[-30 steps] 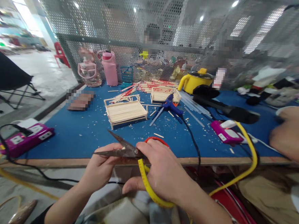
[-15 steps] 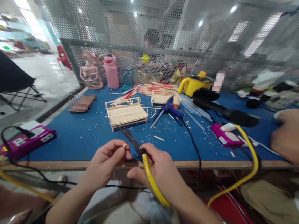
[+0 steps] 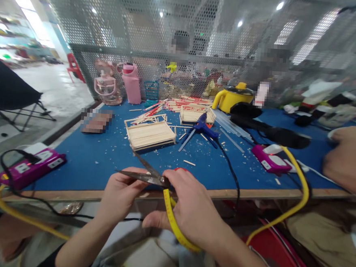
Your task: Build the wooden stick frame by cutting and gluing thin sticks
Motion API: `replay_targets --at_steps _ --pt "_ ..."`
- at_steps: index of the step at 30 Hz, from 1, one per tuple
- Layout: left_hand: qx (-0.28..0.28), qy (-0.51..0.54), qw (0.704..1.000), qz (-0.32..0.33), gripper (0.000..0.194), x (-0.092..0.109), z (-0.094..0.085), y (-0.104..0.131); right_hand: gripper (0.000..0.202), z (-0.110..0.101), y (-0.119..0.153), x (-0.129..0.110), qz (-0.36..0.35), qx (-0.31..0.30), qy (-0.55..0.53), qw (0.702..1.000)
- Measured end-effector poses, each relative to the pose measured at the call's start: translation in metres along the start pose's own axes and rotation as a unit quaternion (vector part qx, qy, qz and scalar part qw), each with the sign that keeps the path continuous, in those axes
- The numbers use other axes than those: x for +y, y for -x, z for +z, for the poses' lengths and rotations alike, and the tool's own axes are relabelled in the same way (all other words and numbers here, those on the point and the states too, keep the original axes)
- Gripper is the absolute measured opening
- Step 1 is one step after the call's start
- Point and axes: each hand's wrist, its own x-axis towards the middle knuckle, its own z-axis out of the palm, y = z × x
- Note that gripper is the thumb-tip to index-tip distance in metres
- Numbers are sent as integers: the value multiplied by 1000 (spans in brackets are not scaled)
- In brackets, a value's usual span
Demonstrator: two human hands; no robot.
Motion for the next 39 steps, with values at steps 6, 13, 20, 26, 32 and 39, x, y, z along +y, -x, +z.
replay_targets --at_steps 6,13,20,26,32,39 --pt "7 -9 1000 7 10 0 -3 0 61 -1 0 -2 0 -7 9 1000" --pt "-3 -48 999 15 5 -2 -4 3 51 2 0 -4 21 24 46 998" --pt "-23 -8 999 -26 20 -5 2 2 35 -6 1 5 72 -7 58 996" --pt "-41 47 997 -47 42 -11 1 2 33 -34 11 66 292 43 235 926" --pt "-69 69 991 -90 38 -16 4 -2 11 -66 -15 80 292 -76 244 921" --pt "-100 -23 993 -61 29 -5 4 -15 19 -71 -76 95 316 -90 281 902"
